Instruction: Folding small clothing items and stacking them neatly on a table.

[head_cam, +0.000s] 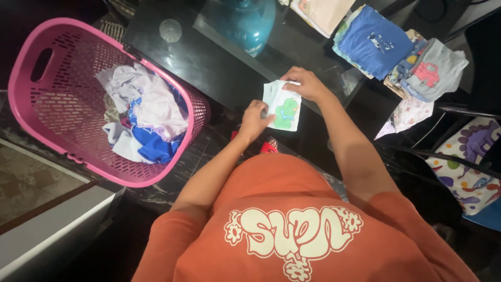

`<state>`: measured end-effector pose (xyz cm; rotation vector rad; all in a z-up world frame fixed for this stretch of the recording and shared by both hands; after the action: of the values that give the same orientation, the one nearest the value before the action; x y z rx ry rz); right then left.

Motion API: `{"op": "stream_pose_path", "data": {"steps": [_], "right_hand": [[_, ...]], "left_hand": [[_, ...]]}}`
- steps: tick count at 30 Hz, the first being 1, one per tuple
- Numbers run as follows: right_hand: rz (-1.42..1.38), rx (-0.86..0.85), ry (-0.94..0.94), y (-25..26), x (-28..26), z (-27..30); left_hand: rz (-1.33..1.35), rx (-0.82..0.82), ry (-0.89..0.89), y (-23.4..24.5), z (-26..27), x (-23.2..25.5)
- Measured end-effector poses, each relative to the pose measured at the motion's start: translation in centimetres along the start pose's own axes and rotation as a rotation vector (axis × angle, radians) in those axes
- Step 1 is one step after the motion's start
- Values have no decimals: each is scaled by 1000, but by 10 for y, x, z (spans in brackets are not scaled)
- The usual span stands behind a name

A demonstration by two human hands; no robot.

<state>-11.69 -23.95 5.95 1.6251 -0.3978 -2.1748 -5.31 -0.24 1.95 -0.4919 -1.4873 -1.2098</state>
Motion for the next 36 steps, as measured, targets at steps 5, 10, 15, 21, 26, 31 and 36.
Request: {"op": "stream_pose_path", "data": {"steps": [5,10,15,21,26,31,36], "right_hand": [[97,110,-80,-18,10,-8],[445,585,32,-49,-21,13],[454,545,17,-102,18,35],[666,147,-171,-108,8,62],[653,101,-276,-74,-32,66],[549,333,-122,-57,-22,47],[706,505,-268,-56,1,34]], "left_hand": [[104,-70,212,-6,-5,-33],[173,22,214,12,-1,1],[-841,-126,-258,6,-11,40],[-714,-304,-147,6,-14,6],[-741,-373,-93,12,-18,11],[-685,-474,-79,24,-23,23],[-274,-195,8,6,-28,-2]]}}
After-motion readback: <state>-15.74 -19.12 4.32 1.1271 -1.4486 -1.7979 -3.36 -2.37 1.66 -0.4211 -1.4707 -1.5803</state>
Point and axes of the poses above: each hand's wrist, its own z-axis away from the middle knuckle, its own y-axis out of the back of the hand, x = y × z, the point moved 2 cm from there along -z, towards the middle knuckle, and after that the axes turned 12 degrees about -x, right-handed, at the moved point
